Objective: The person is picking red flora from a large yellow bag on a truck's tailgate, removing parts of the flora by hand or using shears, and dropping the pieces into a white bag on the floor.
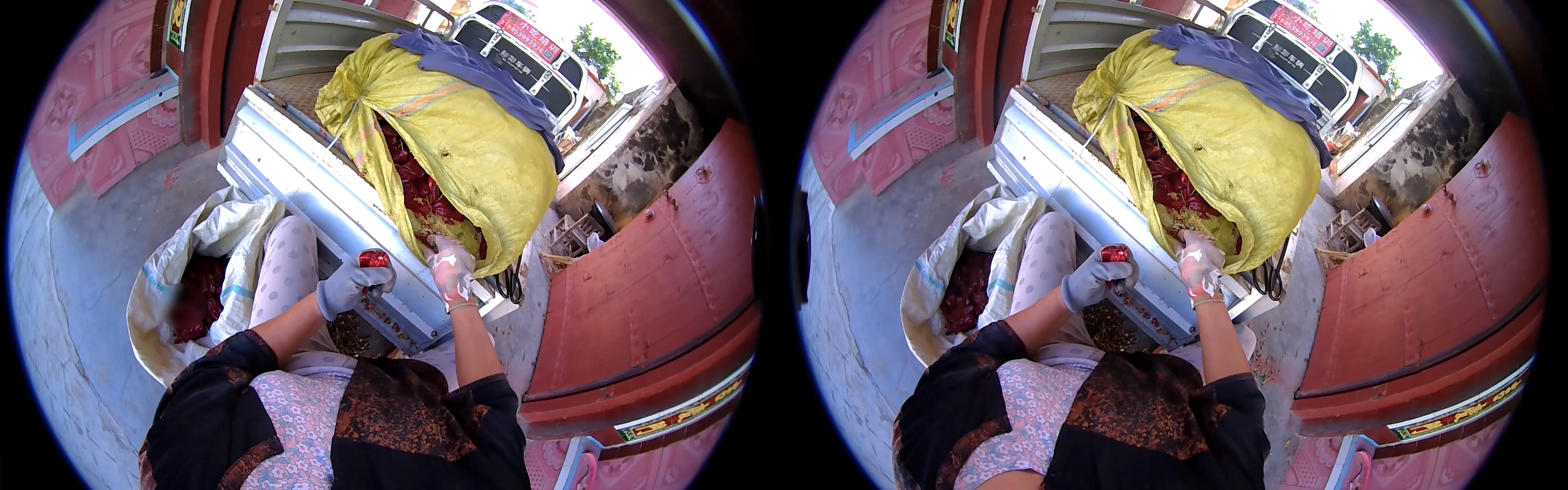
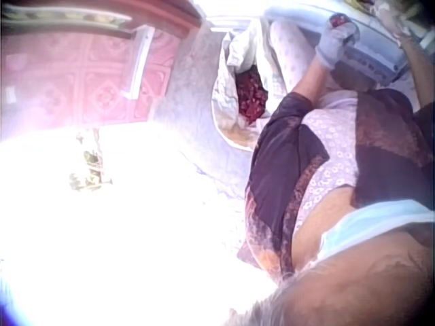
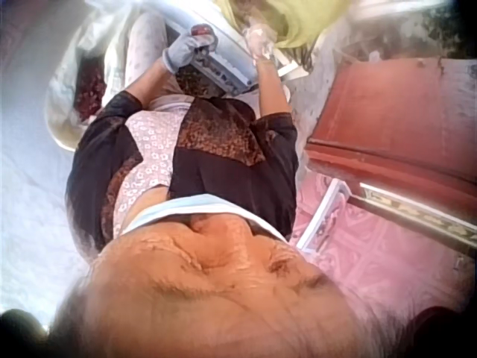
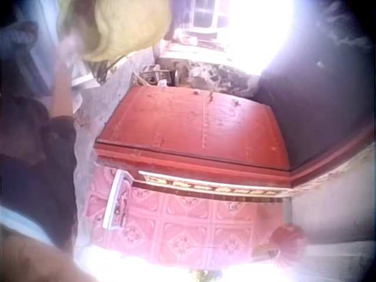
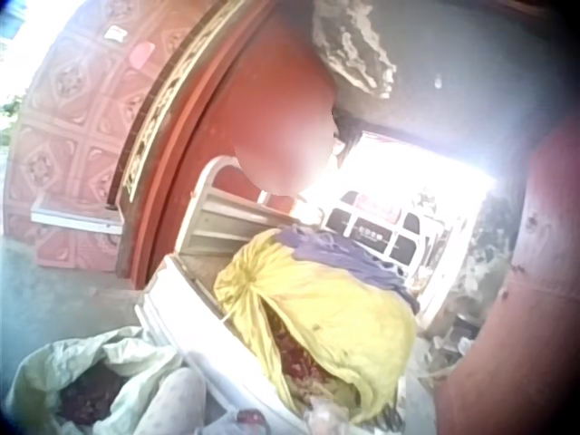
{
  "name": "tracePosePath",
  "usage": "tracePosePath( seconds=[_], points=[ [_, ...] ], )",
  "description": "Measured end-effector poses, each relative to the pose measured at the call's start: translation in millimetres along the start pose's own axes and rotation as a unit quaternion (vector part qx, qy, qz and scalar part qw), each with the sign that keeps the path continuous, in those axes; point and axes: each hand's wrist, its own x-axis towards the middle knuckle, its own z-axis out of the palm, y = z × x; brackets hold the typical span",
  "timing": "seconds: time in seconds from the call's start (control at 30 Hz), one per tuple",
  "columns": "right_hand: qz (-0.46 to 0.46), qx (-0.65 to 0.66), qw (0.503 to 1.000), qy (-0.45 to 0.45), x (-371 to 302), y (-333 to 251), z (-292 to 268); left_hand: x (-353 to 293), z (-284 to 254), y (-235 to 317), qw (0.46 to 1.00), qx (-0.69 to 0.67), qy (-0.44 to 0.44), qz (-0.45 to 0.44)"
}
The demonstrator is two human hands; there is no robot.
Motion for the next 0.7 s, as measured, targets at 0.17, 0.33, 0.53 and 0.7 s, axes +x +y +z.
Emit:
tracePosePath(
  seconds=[0.17, 0.33, 0.53, 0.7],
  points=[
    [0.030, -0.124, 0.988, 0.085, 12.1, -4.2, 18.1, 0.7, -3.9, -10.6, 0.999, -0.033, -0.011, 0.016],
    [-0.036, -0.059, 0.989, 0.130, 14.6, 15.7, 27.7, 2.9, -4.7, -8.2, 0.998, -0.054, -0.007, -0.009],
    [0.078, -0.121, 0.987, 0.067, -6.1, 4.2, -20.8, -1.2, -2.0, -6.0, 0.994, -0.091, 0.039, -0.049],
    [0.032, 0.210, 0.977, 0.000, -36.9, -20.6, -27.8, 4.8, 3.3, -7.8, 0.987, -0.141, 0.017, -0.072]
  ],
)
